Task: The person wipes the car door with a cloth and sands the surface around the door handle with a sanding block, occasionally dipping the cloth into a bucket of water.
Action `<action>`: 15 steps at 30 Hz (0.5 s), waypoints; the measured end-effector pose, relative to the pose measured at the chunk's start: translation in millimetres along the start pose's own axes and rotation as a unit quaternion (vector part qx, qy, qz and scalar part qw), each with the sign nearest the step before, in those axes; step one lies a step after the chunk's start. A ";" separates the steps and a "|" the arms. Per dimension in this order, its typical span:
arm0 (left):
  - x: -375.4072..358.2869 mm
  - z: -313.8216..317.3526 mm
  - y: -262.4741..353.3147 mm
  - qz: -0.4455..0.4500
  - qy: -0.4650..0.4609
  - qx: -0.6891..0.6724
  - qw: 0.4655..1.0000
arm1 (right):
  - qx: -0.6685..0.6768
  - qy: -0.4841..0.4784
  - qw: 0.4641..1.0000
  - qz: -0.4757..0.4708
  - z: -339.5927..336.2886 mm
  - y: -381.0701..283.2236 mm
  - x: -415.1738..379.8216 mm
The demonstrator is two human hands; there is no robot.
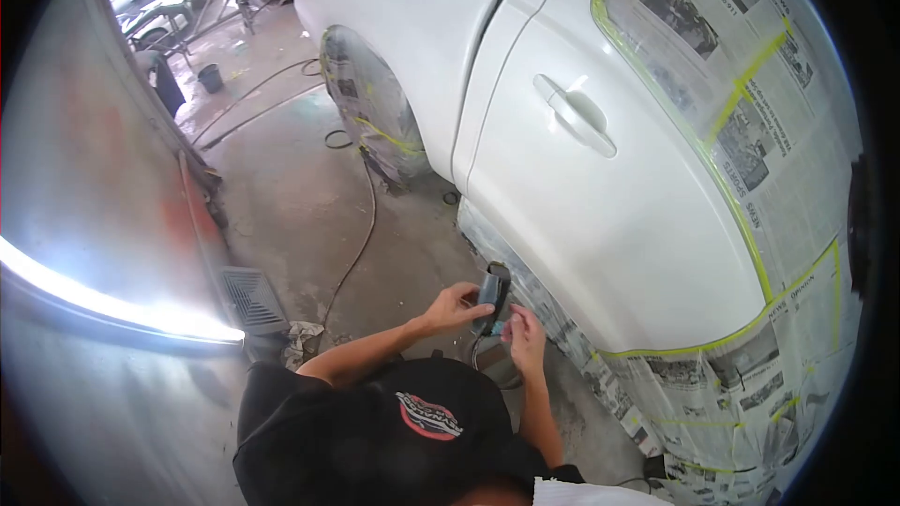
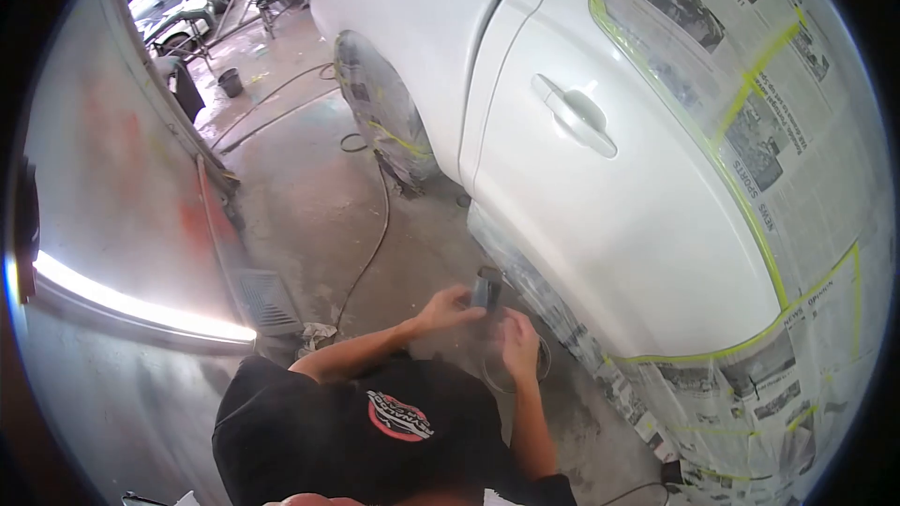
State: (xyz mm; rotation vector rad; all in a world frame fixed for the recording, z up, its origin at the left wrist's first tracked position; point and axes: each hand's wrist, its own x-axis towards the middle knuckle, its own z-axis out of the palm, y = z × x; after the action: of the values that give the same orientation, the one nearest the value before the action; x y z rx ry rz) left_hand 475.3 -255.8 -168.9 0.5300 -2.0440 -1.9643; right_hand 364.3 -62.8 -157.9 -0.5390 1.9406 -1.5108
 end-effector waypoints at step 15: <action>-10.2 94.9 13.4 0.034 -0.191 -0.112 0.975 | -0.010 0.142 0.980 -0.142 -44.5 10.0 -76.4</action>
State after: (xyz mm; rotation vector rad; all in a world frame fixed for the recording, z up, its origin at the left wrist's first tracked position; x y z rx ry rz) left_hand 442.9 -165.5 -160.0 0.0332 -1.9666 -2.3605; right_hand 390.1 21.2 -143.7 -0.6611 2.1676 -1.8333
